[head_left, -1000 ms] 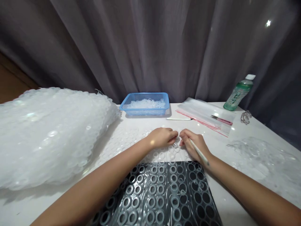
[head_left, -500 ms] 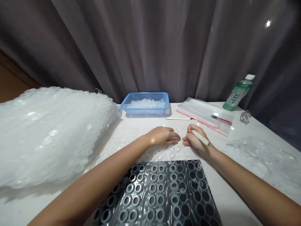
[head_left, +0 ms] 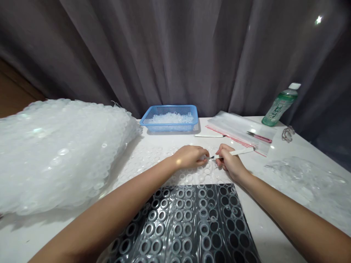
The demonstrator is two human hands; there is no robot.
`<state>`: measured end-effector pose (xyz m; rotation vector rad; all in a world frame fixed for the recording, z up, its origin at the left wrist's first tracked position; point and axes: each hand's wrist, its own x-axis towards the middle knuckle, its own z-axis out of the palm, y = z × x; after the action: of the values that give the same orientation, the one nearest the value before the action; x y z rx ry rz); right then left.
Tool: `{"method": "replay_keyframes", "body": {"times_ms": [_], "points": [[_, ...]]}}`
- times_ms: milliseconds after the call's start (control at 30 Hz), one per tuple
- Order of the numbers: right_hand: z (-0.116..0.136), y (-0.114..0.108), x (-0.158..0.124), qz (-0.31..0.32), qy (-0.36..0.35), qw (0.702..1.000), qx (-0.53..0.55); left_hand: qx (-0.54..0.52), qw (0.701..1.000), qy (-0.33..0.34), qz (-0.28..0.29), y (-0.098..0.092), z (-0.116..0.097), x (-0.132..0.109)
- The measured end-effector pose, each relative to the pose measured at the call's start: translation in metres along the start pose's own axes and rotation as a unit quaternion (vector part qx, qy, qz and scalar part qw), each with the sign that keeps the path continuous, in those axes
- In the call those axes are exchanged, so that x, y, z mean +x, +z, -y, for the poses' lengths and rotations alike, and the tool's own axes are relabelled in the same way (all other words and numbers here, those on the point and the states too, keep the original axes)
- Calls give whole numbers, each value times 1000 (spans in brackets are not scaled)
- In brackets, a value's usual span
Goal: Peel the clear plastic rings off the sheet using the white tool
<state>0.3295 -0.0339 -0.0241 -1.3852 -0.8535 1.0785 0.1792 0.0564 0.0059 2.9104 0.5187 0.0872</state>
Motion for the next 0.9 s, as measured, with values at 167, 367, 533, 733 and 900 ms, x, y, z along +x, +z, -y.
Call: {"method": "replay_keyframes", "body": {"times_ms": [167,367,533,733,900], "points": [[-11,1,1,-3,-36,998,-60,-7,1000,-3,4,0,0,0],[-15,-1,3,12,-63,995,-77,-11,1000,-4,6,-1,-1,1],[-12,-3,1,19,-60,995,-81,-11,1000,-3,8,-1,-3,3],[-9,-2,0,31,-75,987,-141,-14,1000,2,8,-2,-4,4],[-6,-3,0,38,-99,970,-219,-8,1000,13,19,-1,-4,4]]}}
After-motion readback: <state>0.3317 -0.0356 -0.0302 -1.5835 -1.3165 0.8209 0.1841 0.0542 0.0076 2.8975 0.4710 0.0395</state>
